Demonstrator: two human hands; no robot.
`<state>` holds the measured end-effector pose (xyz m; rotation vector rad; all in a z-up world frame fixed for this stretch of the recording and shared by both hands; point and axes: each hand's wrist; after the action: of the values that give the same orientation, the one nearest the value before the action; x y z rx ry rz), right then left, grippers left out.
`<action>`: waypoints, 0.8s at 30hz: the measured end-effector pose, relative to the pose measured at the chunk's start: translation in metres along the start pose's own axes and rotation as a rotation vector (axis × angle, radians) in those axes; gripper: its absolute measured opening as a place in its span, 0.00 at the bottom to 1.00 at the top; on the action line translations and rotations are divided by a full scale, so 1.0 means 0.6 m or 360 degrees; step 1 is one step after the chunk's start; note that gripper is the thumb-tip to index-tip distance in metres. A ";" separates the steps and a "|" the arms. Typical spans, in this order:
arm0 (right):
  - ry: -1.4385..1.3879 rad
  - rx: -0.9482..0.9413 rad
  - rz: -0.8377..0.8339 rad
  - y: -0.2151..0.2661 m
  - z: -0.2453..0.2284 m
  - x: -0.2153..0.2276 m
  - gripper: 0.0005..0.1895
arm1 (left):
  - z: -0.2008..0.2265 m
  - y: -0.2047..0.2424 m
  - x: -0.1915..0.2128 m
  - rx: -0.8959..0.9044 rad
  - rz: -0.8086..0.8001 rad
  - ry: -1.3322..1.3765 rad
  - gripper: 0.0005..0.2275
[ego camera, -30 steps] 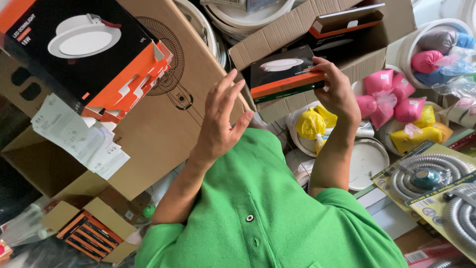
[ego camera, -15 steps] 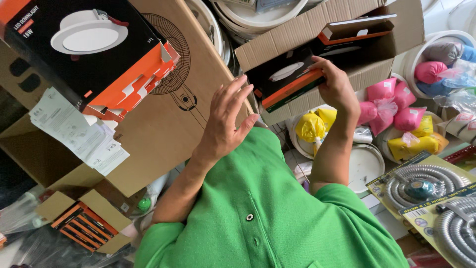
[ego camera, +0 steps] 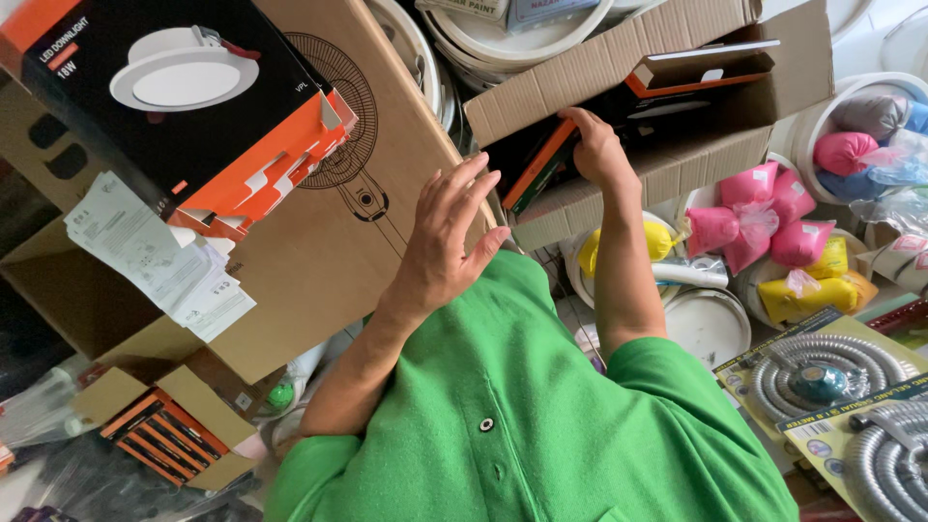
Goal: The person unboxes light fixtures, removes the items and documentation from their packaging, and places the components into a larger cardboard box.
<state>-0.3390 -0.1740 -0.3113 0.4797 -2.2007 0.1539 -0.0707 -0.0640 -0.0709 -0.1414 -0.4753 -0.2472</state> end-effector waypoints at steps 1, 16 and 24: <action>0.0039 0.0002 0.0093 0.004 -0.001 -0.010 0.28 | -0.001 0.000 0.001 0.0001 0.0000 0.0000 0.26; 0.0097 -0.0169 0.0325 0.073 -0.084 -0.041 0.40 | 0.002 -0.012 -0.013 -0.0028 -0.0086 -0.0011 0.27; 0.0109 -0.0086 0.0276 0.080 -0.120 0.014 0.34 | -0.001 -0.003 -0.016 -0.0004 -0.0100 -0.0006 0.26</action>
<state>-0.3100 -0.1125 -0.2566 0.2496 -2.1720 0.2005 -0.0791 -0.0637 -0.0762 -0.1295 -0.4839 -0.3092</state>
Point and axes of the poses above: each hand's wrist, its own y-axis away from the middle knuckle, its own x-axis out of the back of the hand, z = x × y, and after that the axes turned 14 degrees about y, right-handed
